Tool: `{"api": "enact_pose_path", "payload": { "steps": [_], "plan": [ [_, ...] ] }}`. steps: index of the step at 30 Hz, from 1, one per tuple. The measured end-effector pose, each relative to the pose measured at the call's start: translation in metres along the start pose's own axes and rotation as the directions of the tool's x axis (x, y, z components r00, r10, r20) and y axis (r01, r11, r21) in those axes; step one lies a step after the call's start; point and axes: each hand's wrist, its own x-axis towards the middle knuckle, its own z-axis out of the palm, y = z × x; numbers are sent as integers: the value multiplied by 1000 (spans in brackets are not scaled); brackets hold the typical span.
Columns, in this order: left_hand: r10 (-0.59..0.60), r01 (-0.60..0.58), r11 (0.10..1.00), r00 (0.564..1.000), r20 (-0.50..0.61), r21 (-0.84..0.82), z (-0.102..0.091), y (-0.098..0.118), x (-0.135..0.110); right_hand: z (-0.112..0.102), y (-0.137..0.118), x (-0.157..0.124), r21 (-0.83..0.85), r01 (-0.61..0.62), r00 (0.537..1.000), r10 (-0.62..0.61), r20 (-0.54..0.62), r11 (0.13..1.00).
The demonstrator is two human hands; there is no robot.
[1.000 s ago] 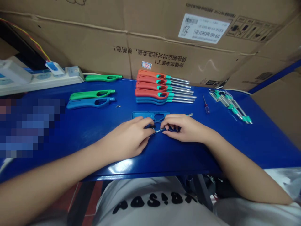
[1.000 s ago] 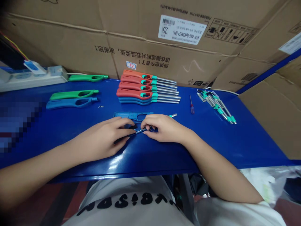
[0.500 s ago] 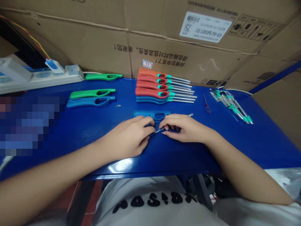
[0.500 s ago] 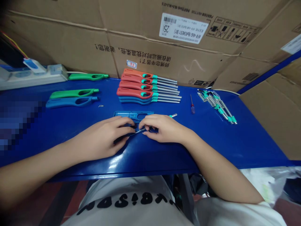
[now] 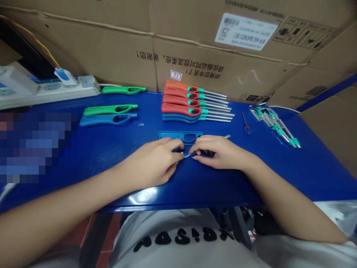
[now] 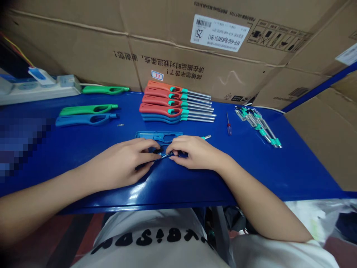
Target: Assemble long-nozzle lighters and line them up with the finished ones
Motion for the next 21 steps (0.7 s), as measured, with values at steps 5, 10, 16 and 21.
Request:
{"api": "enact_pose_path", "payload": {
  "steps": [5,10,16,21],
  "plan": [
    [1,-1,1000,1000,6,-1,0,0,0,1,0,0,5,4,1000,-4,-22,1000],
    [3,-3,1000,1000,-2,1,1,0,0,0,0,0,-7,-7,1000,6,-7,1000],
    [7,-7,1000,1000,-5,5,1,0,-1,1,-2,-1,-14,-31,999,31,-11,999],
    [9,-9,1000,1000,-10,-10,1,1,-1,-1,-1,-2,24,-34,999,34,-19,999]
  ]
}}
